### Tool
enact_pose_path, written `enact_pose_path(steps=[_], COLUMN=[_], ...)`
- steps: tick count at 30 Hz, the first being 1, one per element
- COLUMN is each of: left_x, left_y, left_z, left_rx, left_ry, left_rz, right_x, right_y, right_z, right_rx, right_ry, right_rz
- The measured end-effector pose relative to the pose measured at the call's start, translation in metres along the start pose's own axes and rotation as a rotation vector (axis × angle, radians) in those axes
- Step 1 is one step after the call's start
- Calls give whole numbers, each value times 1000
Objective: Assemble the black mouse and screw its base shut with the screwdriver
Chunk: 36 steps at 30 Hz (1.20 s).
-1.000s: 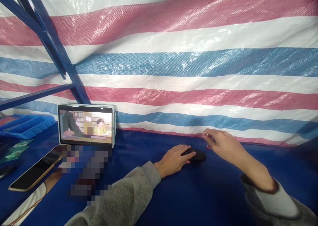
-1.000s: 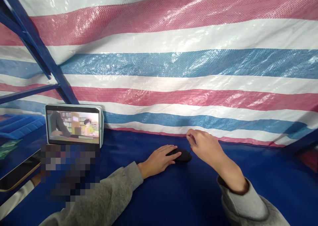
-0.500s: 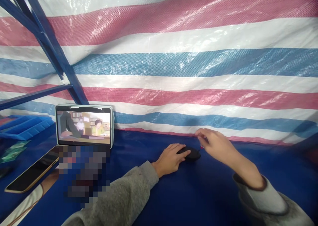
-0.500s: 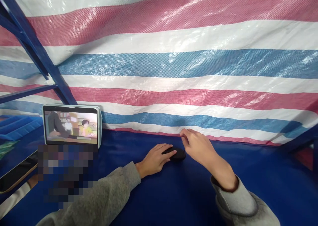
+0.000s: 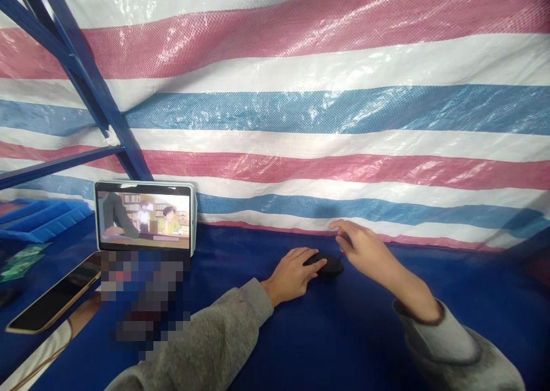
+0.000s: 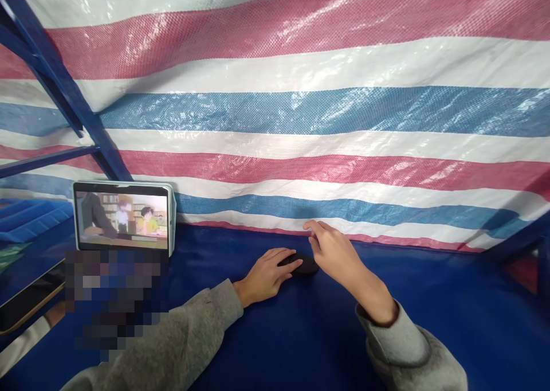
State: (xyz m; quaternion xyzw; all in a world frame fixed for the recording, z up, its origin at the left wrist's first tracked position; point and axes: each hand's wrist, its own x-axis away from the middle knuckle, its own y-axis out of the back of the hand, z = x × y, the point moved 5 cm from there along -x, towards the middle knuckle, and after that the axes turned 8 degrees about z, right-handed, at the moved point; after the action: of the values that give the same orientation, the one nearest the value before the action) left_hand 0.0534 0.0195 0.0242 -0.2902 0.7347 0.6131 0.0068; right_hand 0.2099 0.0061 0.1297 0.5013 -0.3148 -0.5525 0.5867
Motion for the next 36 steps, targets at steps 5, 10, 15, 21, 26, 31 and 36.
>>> enact_pose_path(steps=[5,10,15,21,26,31,36], left_x=[0,0,0,0,-1,-1,-2], left_y=[1,1,0,1,0,2,1], left_z=[0,0,1,-1,-2,-4,-5], left_rx=[-5,-1,2,-3,-13,-35,-53], left_ry=[1,3,2,1,-11,-23,-52], left_rz=[-1,3,-2,-6,-4,1,12], right_x=[2,7,6,2,1,1,2], right_y=[9,21,19,9,10,10,8], right_z=[0,-3,-4,-1,1,2,-3], right_rx=[-21,-85,-87,-82,-65,43,146], right_ry=[7,-7,8,24,24,-17,-122], right_rz=[-33,-70,-40,41,55,55,61])
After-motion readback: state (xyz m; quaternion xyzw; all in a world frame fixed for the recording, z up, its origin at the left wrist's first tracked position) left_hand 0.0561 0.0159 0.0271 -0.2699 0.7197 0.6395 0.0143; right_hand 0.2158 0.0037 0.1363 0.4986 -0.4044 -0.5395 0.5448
